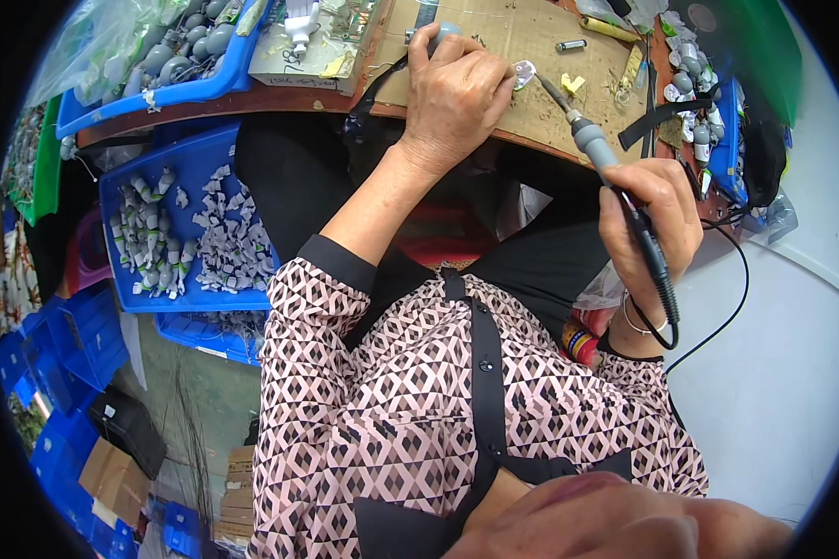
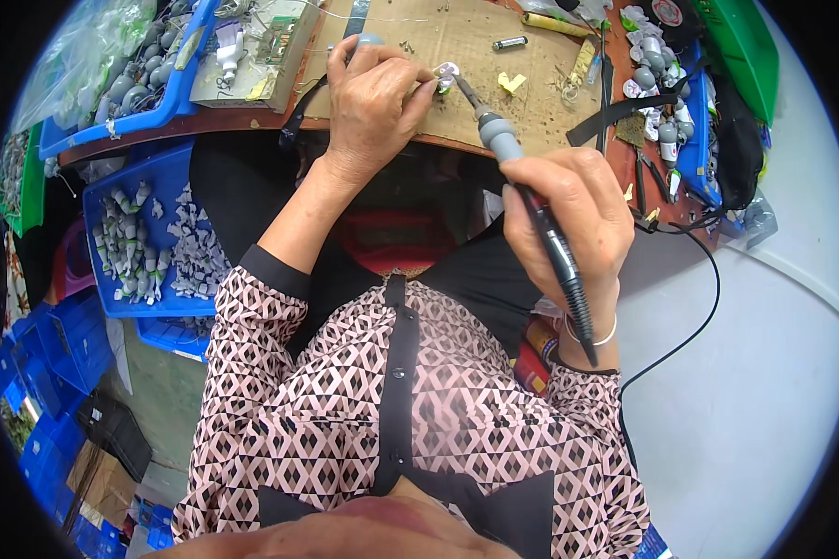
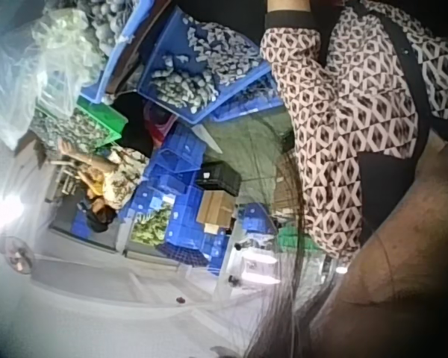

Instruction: Assemble and solder small electronic components for LED light bulbs at a factory workbench.

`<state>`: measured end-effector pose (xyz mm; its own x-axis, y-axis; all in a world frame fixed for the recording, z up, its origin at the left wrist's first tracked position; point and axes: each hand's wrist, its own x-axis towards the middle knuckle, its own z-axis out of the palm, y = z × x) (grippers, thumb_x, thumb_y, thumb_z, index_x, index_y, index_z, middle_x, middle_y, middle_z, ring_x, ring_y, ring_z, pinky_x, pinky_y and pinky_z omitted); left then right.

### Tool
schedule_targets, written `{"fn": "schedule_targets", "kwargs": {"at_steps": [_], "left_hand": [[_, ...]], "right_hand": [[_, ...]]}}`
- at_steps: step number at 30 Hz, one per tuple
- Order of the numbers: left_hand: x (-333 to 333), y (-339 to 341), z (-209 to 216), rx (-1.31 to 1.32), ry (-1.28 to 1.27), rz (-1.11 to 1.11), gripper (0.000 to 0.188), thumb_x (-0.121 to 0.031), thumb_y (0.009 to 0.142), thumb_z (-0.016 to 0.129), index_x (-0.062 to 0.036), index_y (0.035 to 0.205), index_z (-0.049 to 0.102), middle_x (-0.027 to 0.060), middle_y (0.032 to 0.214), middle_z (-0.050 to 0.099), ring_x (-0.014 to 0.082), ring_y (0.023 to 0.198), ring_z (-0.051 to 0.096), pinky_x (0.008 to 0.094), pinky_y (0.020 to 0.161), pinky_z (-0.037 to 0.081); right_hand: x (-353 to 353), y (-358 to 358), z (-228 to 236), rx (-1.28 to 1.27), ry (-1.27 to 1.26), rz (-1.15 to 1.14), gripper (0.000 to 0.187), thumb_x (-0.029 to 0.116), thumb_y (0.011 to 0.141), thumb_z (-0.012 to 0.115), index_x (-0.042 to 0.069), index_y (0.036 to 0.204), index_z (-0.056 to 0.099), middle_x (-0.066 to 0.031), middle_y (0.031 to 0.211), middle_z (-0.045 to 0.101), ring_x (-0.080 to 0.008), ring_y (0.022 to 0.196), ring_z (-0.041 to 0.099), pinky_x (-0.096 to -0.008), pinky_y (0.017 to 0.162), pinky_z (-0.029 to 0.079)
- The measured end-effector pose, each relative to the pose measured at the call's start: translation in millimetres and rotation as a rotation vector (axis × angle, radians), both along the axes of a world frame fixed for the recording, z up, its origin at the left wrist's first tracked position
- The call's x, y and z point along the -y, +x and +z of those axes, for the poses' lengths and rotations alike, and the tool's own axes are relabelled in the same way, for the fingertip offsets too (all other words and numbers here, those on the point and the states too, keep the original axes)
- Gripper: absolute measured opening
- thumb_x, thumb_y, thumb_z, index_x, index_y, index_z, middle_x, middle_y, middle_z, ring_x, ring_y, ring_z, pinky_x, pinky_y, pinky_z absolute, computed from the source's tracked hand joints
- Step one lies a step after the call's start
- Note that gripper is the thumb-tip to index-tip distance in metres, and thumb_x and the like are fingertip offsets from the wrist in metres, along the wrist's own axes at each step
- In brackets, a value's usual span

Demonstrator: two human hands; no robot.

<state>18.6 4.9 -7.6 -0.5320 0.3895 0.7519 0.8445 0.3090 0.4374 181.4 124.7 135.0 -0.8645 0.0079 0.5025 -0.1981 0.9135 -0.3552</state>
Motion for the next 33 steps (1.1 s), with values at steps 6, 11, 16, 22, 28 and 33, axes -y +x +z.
{"fn": "schedule_targets", "kwargs": {"at_steps": [6,11,16,22,28,33], "left_hand": [[1.7,0.1,-0.1,-0.005,-0.008,0.006,0.009,-0.017,0.080,0.074,-0.0116,0.079,0.067,0.0007,0.073,0.065,0.0187,0.089,0.061,0.0452,0.103,0.032],[2.6,1.2,2.3,-0.001,-0.029,0.024,0.008,-0.016,0.080,0.075,-0.0130,0.079,0.067,-0.0027,0.076,0.065,0.0165,0.089,0.062,0.0436,0.103,0.032],[2.3,1.3,0.8,0.003,-0.016,0.031,0.008,-0.016,0.079,0.075,-0.0130,0.079,0.068,-0.0022,0.076,0.067,0.0167,0.089,0.062,0.0436,0.104,0.031],[4.6,2.1,6.2,-0.007,-0.024,0.014,0.008,-0.016,0.079,0.076,-0.0132,0.079,0.068,-0.0018,0.076,0.067,0.0173,0.090,0.062,0.0442,0.104,0.031],[4.2,2.2,6.6,-0.004,-0.029,0.019,0.009,-0.016,0.079,0.075,-0.0129,0.079,0.067,-0.0013,0.076,0.067,0.0176,0.090,0.062,0.0448,0.105,0.031],[4.5,2.8,6.7,0.002,-0.040,0.027,0.009,-0.017,0.079,0.075,-0.0125,0.079,0.067,-0.0009,0.075,0.066,0.0176,0.090,0.062,0.0449,0.105,0.031]], "right_hand": [[6.7,-8.5,11.2,0.049,0.119,0.111,0.034,-0.008,0.064,0.076,0.004,0.095,0.069,-0.0086,0.081,0.058,-0.0242,0.069,0.057,-0.0343,0.059,0.046],[9.5,-17.8,14.0,0.102,0.205,0.198,0.037,-0.008,0.063,0.075,0.005,0.096,0.067,-0.0072,0.080,0.055,-0.0248,0.069,0.055,-0.0350,0.059,0.046],[13.1,-24.0,18.0,0.121,0.257,0.220,0.035,-0.006,0.062,0.074,0.005,0.095,0.067,-0.0070,0.080,0.053,-0.0243,0.068,0.053,-0.0343,0.058,0.045],[12.9,-28.6,20.2,0.204,0.306,0.248,0.033,0.001,0.063,0.073,0.005,0.095,0.065,-0.0074,0.080,0.051,-0.0245,0.070,0.052,-0.0357,0.058,0.044],[14.1,-35.2,21.6,0.204,0.341,0.273,0.030,0.002,0.065,0.071,0.004,0.094,0.064,-0.0082,0.080,0.050,-0.0256,0.070,0.051,-0.0362,0.059,0.044],[16.1,-39.3,19.9,0.218,0.356,0.292,0.031,0.004,0.065,0.071,0.004,0.095,0.063,-0.0089,0.081,0.050,-0.0261,0.071,0.052,-0.0369,0.061,0.045]]}}
